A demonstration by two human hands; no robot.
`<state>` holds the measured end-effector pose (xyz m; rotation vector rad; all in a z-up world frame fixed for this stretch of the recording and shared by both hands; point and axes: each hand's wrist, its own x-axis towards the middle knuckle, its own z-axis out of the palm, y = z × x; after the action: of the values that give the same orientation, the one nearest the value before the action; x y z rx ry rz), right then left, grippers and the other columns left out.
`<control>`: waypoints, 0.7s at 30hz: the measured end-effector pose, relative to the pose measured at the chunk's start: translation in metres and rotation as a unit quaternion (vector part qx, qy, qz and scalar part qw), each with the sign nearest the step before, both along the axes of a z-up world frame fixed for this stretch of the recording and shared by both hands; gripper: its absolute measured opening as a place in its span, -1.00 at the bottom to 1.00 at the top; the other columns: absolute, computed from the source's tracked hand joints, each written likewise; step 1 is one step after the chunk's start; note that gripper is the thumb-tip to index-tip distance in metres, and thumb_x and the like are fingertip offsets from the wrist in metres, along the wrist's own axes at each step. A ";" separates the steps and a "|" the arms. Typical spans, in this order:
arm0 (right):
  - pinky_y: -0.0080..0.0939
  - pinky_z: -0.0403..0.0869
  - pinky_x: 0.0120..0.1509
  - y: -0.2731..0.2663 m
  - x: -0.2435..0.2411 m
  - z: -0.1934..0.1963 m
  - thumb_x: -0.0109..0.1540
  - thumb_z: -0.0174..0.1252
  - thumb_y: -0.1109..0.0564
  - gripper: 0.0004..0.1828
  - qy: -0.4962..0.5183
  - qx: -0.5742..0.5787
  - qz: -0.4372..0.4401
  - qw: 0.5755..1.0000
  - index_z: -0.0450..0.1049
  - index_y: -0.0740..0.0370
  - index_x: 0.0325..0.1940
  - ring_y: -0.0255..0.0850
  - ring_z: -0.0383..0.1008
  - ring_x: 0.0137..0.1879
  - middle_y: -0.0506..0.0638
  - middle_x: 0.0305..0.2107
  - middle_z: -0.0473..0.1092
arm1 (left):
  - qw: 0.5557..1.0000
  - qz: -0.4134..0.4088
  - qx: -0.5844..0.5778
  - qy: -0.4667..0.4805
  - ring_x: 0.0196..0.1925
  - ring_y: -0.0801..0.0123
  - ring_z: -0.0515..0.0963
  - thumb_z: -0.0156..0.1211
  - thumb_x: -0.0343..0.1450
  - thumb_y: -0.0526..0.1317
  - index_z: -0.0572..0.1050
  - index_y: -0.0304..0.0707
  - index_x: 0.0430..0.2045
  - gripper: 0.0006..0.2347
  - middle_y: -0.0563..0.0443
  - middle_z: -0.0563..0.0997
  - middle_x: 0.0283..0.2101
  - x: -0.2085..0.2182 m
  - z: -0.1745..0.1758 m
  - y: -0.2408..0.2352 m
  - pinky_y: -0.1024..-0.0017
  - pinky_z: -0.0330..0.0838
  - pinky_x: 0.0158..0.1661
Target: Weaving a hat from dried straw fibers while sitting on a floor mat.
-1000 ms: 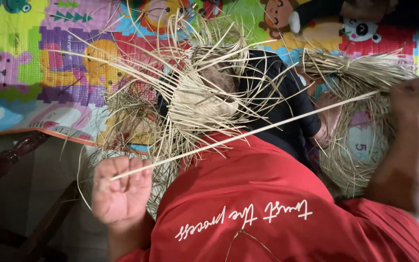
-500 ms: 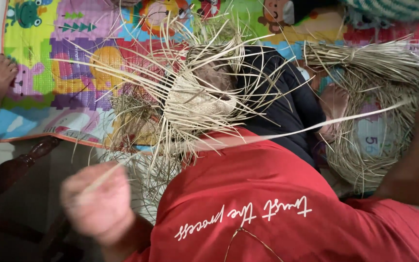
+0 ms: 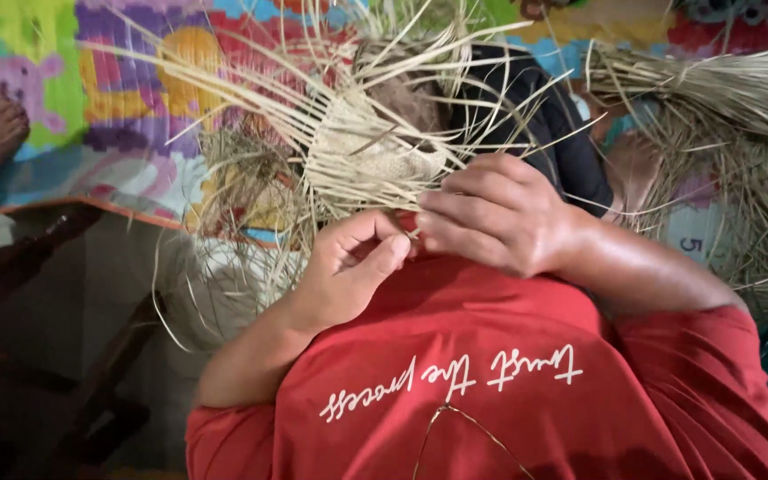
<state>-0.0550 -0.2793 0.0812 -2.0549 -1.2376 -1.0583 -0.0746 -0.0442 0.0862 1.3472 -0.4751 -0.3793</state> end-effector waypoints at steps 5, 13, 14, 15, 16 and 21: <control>0.02 0.52 -0.22 0.021 0.010 -0.005 0.35 0.14 0.25 -0.82 0.060 0.030 0.082 0.994 0.65 0.31 -0.22 0.02 0.49 -0.37 0.16 -0.34 0.53 | 0.997 -0.004 -0.053 0.053 -0.48 0.60 0.28 0.13 0.49 -0.34 0.50 -0.35 -0.59 -0.80 0.04 0.42 -0.58 -0.002 -0.009 0.006 0.63 0.25 -0.46; -0.07 0.40 -0.31 -0.054 0.024 -0.030 0.21 0.16 0.56 -0.64 0.147 -0.065 -0.023 0.987 0.59 0.37 0.02 -0.06 0.44 -0.31 0.14 -0.28 0.49 | 0.941 0.197 0.131 -0.240 -0.35 0.14 0.48 0.20 0.42 -0.41 0.48 -0.42 -0.45 -0.94 -0.16 0.52 -0.38 0.014 -0.019 0.045 0.28 0.44 -0.25; -0.09 0.33 -0.35 -0.067 0.027 -0.036 0.23 0.13 0.63 -0.57 0.136 -0.070 -0.051 0.987 0.61 0.41 0.10 -0.05 0.36 -0.33 0.21 -0.25 0.46 | 0.872 0.282 0.219 -0.334 -0.26 0.17 0.44 0.23 0.38 -0.44 0.39 -0.41 -0.43 -0.89 -0.15 0.49 -0.31 0.018 -0.025 0.051 0.28 0.43 -0.17; -0.09 0.33 -0.35 -0.063 0.027 -0.023 0.23 0.13 0.63 -0.57 0.140 -0.072 -0.048 0.986 0.61 0.41 0.10 -0.05 0.36 -0.33 0.21 -0.25 0.46 | 0.873 0.284 0.220 -0.329 -0.26 0.17 0.44 0.23 0.38 -0.44 0.39 -0.41 -0.43 -0.89 -0.15 0.49 -0.31 0.024 -0.026 0.053 0.28 0.43 -0.17; -0.09 0.36 -0.29 -0.059 0.028 -0.011 0.26 0.26 0.60 -0.67 0.172 -0.110 -0.078 0.976 0.64 0.45 0.06 -0.03 0.41 -0.28 0.21 -0.24 0.48 | 0.871 0.271 0.257 -0.318 -0.19 0.15 0.40 0.22 0.44 -0.26 0.35 -0.46 -0.26 -0.78 -0.16 0.43 -0.25 0.032 -0.027 0.055 0.24 0.37 -0.08; -0.02 0.55 0.03 -0.029 0.050 0.012 0.21 0.30 0.45 -0.57 0.228 -0.215 -0.095 0.945 0.62 0.40 0.17 0.09 0.57 0.03 0.20 -0.08 0.53 | 0.859 0.241 0.341 -0.296 -0.04 -0.02 0.53 0.46 0.42 -0.27 0.35 -0.52 -0.01 -0.60 -0.31 0.47 -0.04 0.067 -0.050 0.043 0.15 0.46 0.00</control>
<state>-0.0054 -0.3081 0.0930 -2.5995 -1.1053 -0.3533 -0.0080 -0.0015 0.0366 2.2295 -0.4990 0.3466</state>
